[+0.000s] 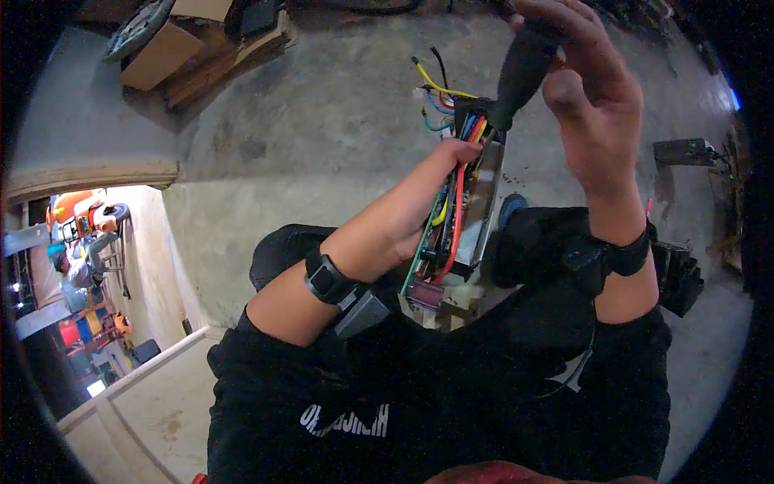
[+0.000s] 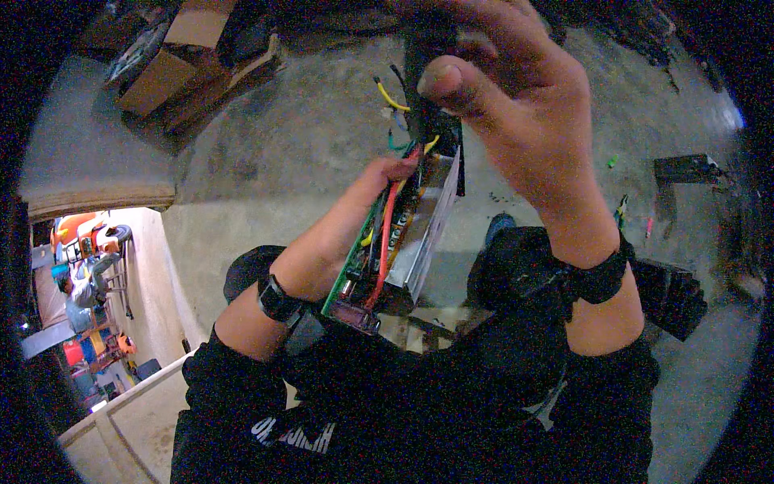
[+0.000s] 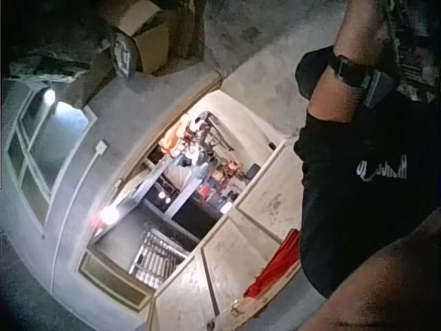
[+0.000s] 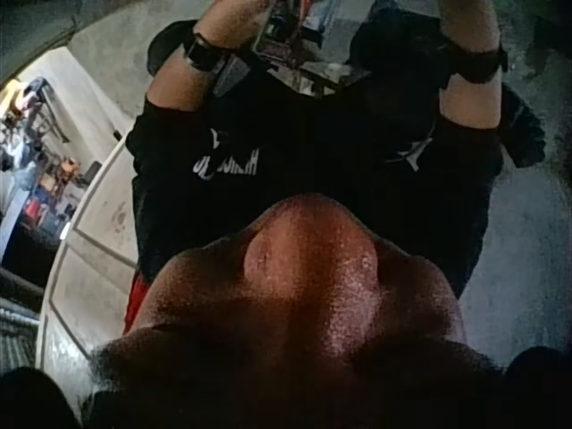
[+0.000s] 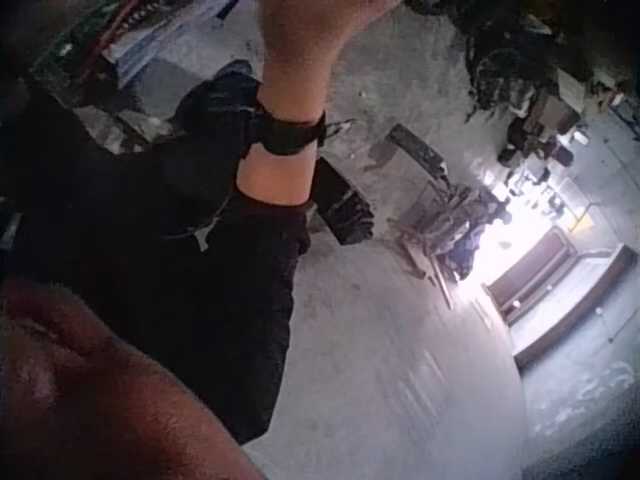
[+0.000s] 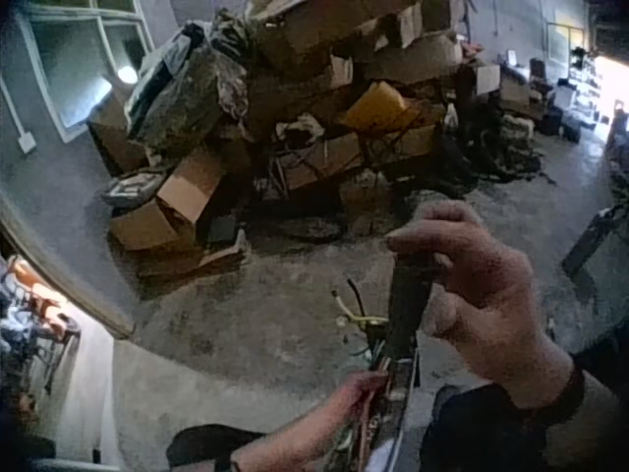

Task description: Inspecting and repairing an electronic controller for a vehicle by manipulating wiring and components with a screwdriver.

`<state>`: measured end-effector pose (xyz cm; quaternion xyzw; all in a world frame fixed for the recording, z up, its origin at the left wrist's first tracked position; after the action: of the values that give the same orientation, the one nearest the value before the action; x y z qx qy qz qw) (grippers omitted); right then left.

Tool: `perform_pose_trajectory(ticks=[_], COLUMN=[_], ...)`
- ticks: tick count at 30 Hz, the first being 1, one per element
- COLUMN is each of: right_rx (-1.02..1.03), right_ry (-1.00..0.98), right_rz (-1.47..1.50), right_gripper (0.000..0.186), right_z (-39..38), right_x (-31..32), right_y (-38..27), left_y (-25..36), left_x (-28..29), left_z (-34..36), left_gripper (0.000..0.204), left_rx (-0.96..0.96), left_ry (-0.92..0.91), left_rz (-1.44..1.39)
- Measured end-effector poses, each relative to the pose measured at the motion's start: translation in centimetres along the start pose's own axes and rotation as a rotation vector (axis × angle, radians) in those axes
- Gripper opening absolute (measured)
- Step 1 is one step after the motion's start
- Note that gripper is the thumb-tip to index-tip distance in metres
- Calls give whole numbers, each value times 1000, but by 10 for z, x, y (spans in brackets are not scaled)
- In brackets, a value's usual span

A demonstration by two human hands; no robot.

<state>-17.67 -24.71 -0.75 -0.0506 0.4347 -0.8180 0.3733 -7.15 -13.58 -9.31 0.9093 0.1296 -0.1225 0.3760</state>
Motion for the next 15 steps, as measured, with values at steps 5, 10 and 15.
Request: perform_pose_trajectory(ticks=[5,10,15], right_rx=[-95,22,-24], right_ry=[-113,-158,-216], right_rz=[-174,-188,-311], right_gripper=[34,37,35], right_z=[-6,-11,-10], right_x=[-3,1,4], right_y=[5,10,3], left_y=[-4,0,-10], left_x=[3,10,6], left_z=[-2,-6,3], left_gripper=[43,41,39], left_rx=[102,74,8], left_ry=[-160,-65,-87], left_rz=[-35,120,-50])
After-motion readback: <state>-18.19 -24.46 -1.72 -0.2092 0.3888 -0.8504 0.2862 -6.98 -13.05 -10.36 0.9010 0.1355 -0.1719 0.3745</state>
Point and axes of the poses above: each hand's wrist, its own z-axis towards the middle knuckle, its own x-axis out of the back of the hand, y = z × x, the point moved 4 cm from there along z, towards the middle knuckle, and after that the axes turned 14 degrees about z, right-handed, at the moved point
